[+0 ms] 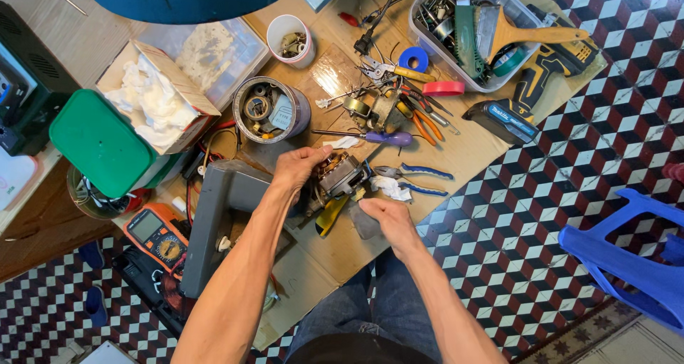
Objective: The person cleans and adjusts a small motor or fan assembly on a cluttered workbench. They wipe the rotor with a cloth, use a screwdriver to tighten or align parts, and repeatedly rotate the shaft to check movement. Tools and components are handled one at a time, and the device is repositioned several times during the process.
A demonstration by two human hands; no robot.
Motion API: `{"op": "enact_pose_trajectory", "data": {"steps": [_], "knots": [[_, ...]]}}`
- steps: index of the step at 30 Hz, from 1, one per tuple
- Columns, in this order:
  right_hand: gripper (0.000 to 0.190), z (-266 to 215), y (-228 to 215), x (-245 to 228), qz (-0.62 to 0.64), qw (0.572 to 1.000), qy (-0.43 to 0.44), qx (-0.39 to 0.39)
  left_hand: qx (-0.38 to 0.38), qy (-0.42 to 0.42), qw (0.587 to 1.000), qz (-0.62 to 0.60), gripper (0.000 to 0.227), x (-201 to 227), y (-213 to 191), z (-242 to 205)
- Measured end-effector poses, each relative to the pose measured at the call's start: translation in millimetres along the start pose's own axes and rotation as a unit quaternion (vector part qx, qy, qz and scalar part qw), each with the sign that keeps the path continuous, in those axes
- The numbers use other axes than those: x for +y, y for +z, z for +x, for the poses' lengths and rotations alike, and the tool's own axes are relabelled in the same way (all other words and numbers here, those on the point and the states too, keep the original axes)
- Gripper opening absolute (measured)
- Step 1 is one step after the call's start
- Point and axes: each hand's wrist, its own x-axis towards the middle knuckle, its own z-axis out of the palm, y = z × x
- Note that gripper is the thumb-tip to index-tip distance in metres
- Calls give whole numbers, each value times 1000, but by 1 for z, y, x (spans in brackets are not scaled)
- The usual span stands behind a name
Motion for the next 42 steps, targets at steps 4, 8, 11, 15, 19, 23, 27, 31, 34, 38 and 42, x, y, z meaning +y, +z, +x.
{"op": "enact_pose_trajectory", "data": {"steps": [4,8,11,15,19,23,27,31,34,38,42], "knots": [[25,11,-18,-10,180,963,162,-116,-23,-11,1000,5,27,7,-6,3],[25,-6,3,-6,-97,995,-32,15,-22,-24,998,51,30,12,-4,-1],[22,-21,22,-2,-361,877,-274,160,15,-8,997,76,31,13,0,-4],[26,-20,23,-2,-302,936,-111,145,-7,-21,999,36,28,4,-3,1],[28,0,-2,-13,113,987,100,-57,-24,-30,999,21,27,-1,-5,8],[28,0,-2,-13,74,993,66,-62,-28,-24,999,18,27,3,-6,7],[26,-17,6,-6,-202,974,-85,57,-35,-29,999,18,26,6,-3,0],[25,-40,-6,-3,-206,976,-38,66,-36,-22,999,26,27,7,-6,-2],[26,-56,-18,-4,-215,975,2,58,-44,-26,998,26,23,8,-4,-1],[30,-60,-31,-30,-275,958,-31,71,-55,-33,998,25,24,10,-7,-1],[32,-35,-35,-77,-327,929,-107,137,-71,-23,997,24,24,7,-9,0]]}}
